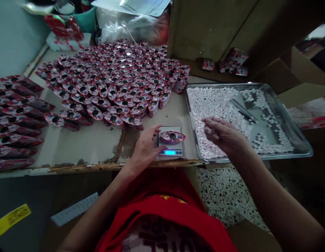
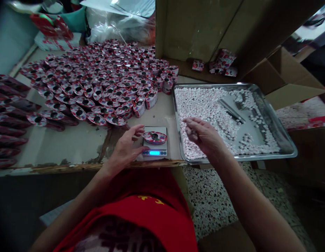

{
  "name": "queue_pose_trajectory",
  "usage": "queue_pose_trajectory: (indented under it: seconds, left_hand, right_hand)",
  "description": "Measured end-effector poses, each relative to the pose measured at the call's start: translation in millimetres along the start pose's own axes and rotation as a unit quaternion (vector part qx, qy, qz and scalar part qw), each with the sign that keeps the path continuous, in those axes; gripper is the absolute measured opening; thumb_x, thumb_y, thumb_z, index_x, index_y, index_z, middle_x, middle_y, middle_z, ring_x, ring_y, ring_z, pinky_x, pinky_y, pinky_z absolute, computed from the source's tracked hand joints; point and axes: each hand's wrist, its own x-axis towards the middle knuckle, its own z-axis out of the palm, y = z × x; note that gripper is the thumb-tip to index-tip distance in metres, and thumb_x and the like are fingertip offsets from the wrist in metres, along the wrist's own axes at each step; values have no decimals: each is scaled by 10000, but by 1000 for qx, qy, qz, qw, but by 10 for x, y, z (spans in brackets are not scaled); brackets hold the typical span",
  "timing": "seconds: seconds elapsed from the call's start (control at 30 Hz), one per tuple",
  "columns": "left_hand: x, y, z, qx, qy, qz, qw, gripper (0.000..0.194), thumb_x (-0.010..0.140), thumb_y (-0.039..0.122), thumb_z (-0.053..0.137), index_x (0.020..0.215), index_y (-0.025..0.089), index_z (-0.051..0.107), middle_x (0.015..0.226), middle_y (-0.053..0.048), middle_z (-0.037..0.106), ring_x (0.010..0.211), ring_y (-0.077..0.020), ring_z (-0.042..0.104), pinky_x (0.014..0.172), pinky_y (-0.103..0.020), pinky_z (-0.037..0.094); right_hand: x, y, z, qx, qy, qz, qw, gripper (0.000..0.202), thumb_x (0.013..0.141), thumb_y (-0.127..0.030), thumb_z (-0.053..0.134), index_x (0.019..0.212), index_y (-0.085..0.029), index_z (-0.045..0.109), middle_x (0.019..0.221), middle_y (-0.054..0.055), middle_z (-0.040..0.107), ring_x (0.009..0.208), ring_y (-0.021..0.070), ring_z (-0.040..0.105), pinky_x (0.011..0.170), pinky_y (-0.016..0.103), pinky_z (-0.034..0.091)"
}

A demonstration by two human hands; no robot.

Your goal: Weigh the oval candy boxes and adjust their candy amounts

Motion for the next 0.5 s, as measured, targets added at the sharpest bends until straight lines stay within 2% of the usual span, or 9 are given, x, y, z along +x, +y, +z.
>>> queue_pose_trajectory:
  seconds: [0.13, 0.27, 0.33, 0.4, 0.43, 0.5]
  left_hand:
    - [-88, -42, -90, -11, -8, 4, 1000, 654, 812, 201, 883, 1399, 237, 598, 1275, -85, 735, 1150, -251, 701, 1009, -404, 576]
    - [-116, -56, -178, -5, -4, 2, 1000, 608, 835, 247, 880, 1380, 237, 608, 1302, -90, 730, 1157, -260, 702, 1017, -417, 577]
    - [-49, 3, -141, 38, -3, -3, 999, 686, 764, 248, 936, 1371, 233, 616, 1306, -101, 728, 1176, -292, 692, 1038, -452, 570]
    - [50, 134, -45, 100, -18, 9, 995, 768, 690, 263, 986, 1366, 228, 625, 1324, -117, 718, 1221, -332, 667, 1064, -486, 556]
    - [101, 221, 11, 127, -43, 29, 991, 737, 708, 275, 977, 1359, 231, 634, 1325, -117, 716, 1229, -335, 661, 1062, -482, 556]
    - [196, 395, 84, 160, -122, 90, 975, 515, 850, 296, 875, 1318, 246, 667, 1272, -99, 728, 1183, -302, 680, 1004, -433, 575]
  right_hand:
    - [-48, -44, 474, -59, -131, 37, 989, 306, 862, -428, 869, 974, -152, 800, 632, -3, 534, 495, 74, 291, 421, 187, 166]
    - [-9, 11, 780, -130, -172, 85, 973, 287, 885, -408, 781, 1015, -153, 808, 636, 9, 543, 523, 101, 321, 452, 203, 194]
    - [17, -3, 806, -138, -161, 98, 972, 328, 863, -387, 779, 1093, -154, 797, 643, 6, 537, 527, 105, 326, 462, 208, 187]
    - [24, -77, 721, -118, -128, 79, 982, 399, 831, -370, 786, 1165, -153, 778, 626, -16, 486, 508, 99, 278, 458, 219, 143]
    - [19, -131, 636, -100, -102, 65, 988, 419, 812, -356, 791, 1182, -160, 769, 620, -32, 447, 497, 94, 237, 455, 226, 117]
    - [14, -242, 402, -71, -34, 34, 996, 410, 778, -320, 795, 1166, -198, 753, 625, -57, 368, 484, 87, 155, 442, 238, 87]
